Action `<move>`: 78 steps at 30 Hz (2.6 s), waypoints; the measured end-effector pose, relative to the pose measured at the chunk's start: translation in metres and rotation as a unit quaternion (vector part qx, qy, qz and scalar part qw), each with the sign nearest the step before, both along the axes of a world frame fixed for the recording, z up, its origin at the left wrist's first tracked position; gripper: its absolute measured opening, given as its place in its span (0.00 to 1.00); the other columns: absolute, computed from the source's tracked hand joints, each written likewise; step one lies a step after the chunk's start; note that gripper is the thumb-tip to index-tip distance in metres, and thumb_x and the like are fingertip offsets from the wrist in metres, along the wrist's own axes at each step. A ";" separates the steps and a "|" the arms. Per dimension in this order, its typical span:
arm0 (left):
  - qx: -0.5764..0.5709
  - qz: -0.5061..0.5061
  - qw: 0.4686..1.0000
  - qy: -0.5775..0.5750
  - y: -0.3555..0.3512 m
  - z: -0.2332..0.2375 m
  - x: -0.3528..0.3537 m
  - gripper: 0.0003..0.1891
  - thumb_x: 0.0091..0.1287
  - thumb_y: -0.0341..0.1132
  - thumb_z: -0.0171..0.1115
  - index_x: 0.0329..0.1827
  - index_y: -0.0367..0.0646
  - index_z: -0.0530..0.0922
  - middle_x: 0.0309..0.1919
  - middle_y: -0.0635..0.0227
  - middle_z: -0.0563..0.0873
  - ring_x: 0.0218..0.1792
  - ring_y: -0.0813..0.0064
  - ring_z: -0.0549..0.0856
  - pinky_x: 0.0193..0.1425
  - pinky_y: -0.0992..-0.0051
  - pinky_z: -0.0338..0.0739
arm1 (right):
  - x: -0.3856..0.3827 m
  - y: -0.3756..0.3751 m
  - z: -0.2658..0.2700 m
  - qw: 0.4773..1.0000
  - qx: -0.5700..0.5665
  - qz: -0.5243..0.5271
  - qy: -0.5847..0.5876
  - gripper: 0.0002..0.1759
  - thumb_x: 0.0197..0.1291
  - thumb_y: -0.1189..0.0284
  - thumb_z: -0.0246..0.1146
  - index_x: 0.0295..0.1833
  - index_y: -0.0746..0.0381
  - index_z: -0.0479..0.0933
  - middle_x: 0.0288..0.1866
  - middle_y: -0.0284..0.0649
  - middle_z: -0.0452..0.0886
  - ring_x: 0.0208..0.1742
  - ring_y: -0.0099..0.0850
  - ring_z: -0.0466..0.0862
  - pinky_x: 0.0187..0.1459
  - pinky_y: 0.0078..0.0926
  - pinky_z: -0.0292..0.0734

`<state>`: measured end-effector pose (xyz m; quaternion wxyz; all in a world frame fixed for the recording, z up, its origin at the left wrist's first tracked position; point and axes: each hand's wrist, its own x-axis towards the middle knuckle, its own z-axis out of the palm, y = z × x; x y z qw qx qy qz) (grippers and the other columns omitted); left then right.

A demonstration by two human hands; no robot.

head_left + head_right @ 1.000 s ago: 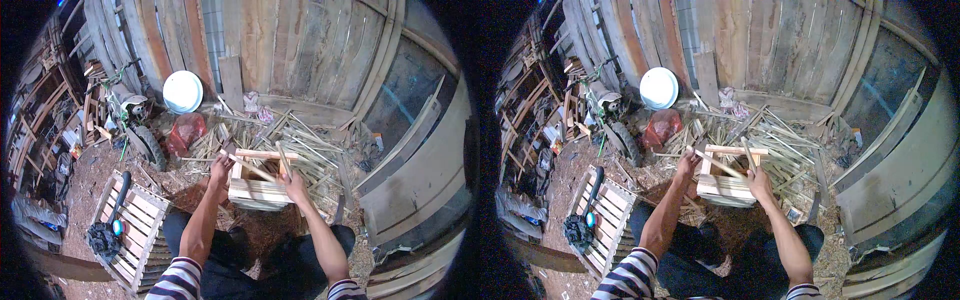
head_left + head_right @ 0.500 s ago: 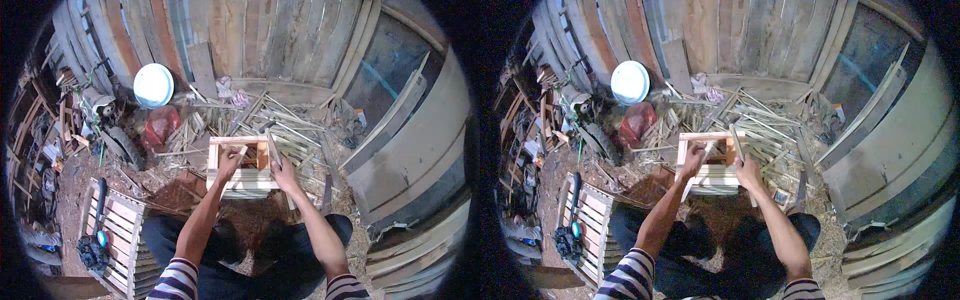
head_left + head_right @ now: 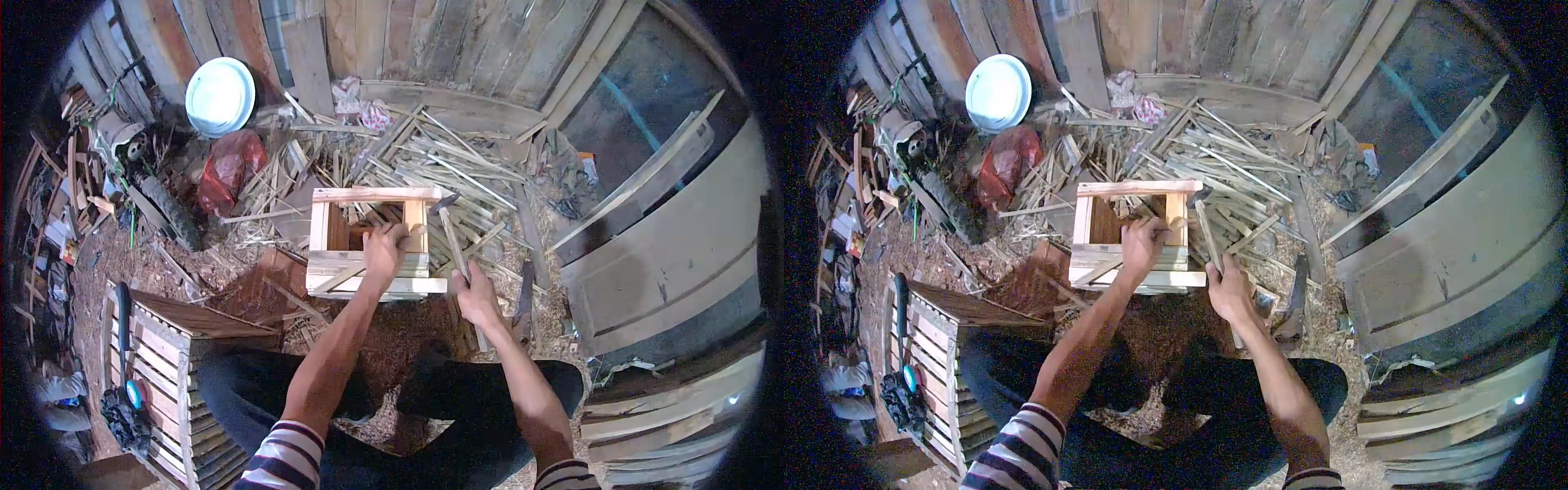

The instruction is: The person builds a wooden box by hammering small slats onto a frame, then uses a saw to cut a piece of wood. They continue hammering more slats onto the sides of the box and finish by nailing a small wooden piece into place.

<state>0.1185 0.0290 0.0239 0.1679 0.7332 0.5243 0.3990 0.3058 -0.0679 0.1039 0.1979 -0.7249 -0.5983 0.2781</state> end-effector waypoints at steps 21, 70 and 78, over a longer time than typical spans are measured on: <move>-0.156 0.008 0.988 -0.007 -0.020 0.007 -0.013 0.14 0.61 0.45 0.65 0.41 0.44 0.84 0.33 0.56 0.86 0.37 0.52 0.85 0.41 0.61 0.78 | -0.018 -0.020 -0.009 0.987 0.135 0.056 -0.068 0.17 0.70 0.60 0.53 0.49 0.64 0.69 0.29 0.49 0.80 0.20 0.50 0.78 0.20 0.42 0.72; -0.077 -0.005 0.997 0.032 -0.020 -0.005 -0.010 0.12 0.65 0.45 0.61 0.42 0.47 0.83 0.34 0.57 0.86 0.36 0.55 0.86 0.39 0.59 0.80 | -0.034 -0.025 -0.012 0.995 0.094 -0.021 -0.035 0.14 0.68 0.66 0.51 0.46 0.69 0.68 0.22 0.62 0.77 0.27 0.61 0.80 0.29 0.57 0.75; -0.118 -0.008 0.993 0.028 -0.021 0.007 -0.010 0.15 0.64 0.47 0.63 0.42 0.45 0.83 0.34 0.54 0.86 0.38 0.50 0.85 0.42 0.59 0.79 | -0.029 -0.024 -0.013 0.999 0.021 -0.004 -0.029 0.14 0.68 0.68 0.52 0.47 0.70 0.68 0.19 0.61 0.76 0.26 0.60 0.80 0.24 0.54 0.75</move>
